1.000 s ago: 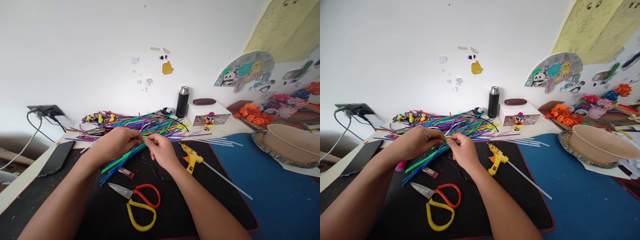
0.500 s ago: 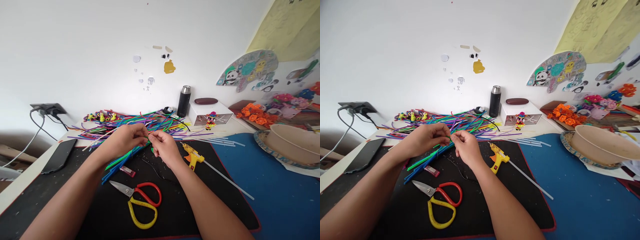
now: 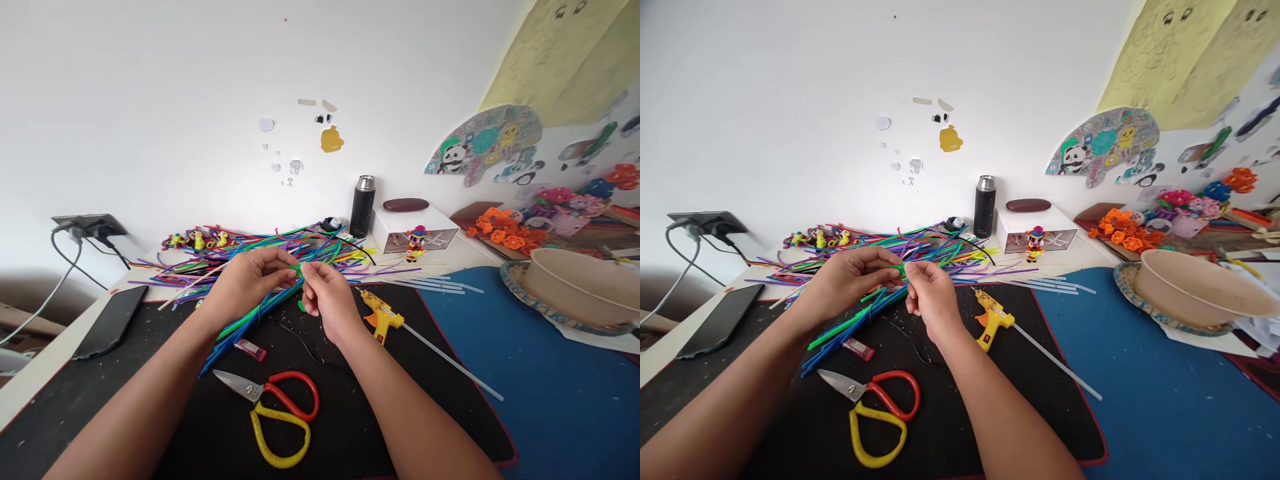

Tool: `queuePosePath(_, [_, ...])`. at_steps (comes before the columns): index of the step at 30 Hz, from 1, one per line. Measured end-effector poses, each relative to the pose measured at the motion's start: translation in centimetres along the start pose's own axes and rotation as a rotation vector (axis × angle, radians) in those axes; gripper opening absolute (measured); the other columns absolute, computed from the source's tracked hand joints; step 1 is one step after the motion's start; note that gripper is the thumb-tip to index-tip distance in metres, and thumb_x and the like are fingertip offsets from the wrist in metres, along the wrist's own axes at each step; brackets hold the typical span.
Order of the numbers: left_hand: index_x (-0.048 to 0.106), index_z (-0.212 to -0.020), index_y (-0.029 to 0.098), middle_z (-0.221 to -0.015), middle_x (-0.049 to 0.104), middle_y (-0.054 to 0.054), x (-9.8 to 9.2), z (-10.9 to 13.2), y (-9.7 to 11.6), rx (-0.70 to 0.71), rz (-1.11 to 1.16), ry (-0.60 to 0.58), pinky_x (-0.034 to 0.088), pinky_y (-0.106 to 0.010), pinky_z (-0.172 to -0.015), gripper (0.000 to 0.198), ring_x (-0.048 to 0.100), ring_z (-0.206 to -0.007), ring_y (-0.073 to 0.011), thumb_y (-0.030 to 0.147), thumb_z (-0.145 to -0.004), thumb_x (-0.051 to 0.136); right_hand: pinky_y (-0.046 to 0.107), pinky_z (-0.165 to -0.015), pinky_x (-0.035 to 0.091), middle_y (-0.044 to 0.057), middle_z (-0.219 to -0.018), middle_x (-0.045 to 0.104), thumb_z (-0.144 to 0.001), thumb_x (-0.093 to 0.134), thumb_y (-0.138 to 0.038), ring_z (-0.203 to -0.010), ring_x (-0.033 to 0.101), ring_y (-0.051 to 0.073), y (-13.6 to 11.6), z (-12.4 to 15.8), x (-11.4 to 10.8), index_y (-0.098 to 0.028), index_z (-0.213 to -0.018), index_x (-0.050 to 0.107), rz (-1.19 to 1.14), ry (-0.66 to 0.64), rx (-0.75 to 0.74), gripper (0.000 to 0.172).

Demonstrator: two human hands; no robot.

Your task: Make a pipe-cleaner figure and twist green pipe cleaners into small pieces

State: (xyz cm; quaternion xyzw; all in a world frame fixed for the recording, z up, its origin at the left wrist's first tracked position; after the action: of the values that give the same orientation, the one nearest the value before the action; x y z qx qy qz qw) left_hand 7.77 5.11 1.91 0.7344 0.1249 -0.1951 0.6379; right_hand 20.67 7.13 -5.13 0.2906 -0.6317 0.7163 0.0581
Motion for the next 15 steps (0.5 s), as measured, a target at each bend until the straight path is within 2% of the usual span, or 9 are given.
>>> queuePosePath(6, [0.074, -0.093, 0.022, -0.082, 0.080, -0.002, -0.12, -0.01, -0.19, -0.034, -0.090, 0.006, 0.063, -0.033, -0.075, 0.031, 0.079, -0.080, -0.0246, 0.052, -0.084, 0.076, 0.021, -0.038, 0.022, -0.011, -0.051, 0.045, -0.080, 0.081, -0.058, -0.038, 0.043, 0.008, 0.40, -0.17, 0.04, -0.021, -0.083, 0.060, 0.025, -0.018, 0.010, 0.043])
queuePosePath(12, [0.073, -0.090, 0.022, -0.077, 0.080, -0.001, -0.22, 0.12, 0.33, -0.015, -0.274, -0.010, 0.058, -0.029, -0.068, 0.027, 0.077, -0.073, -0.0231, 0.049, -0.089, 0.070, 0.021, -0.038, 0.021, -0.011, -0.051, 0.046, -0.079, 0.081, -0.057, -0.037, 0.043, 0.007, 0.75, -0.03, 0.32, -0.021, -0.083, 0.061, 0.045, -0.028, 0.046, 0.042])
queuePosePath(15, [0.072, -0.091, 0.022, -0.078, 0.080, -0.002, -0.32, 0.05, 0.03, -0.021, -0.243, -0.014, 0.058, -0.030, -0.069, 0.026, 0.077, -0.073, -0.0230, 0.048, -0.088, 0.071, 0.021, -0.038, 0.021, -0.011, -0.051, 0.046, -0.079, 0.081, -0.057, -0.037, 0.043, 0.008, 0.82, -0.03, 0.41, -0.021, -0.085, 0.062, 0.045, -0.035, 0.049, 0.041])
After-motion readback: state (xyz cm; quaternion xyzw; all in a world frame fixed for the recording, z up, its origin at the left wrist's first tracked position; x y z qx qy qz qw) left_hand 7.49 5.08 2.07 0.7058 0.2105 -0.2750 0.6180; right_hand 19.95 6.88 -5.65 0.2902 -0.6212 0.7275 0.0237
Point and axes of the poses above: each hand's wrist, its own z-axis away from the middle knuckle, its own x-axis out of the palm, y = z × x, the point moved 8 cm from there along -z, towards the middle knuckle
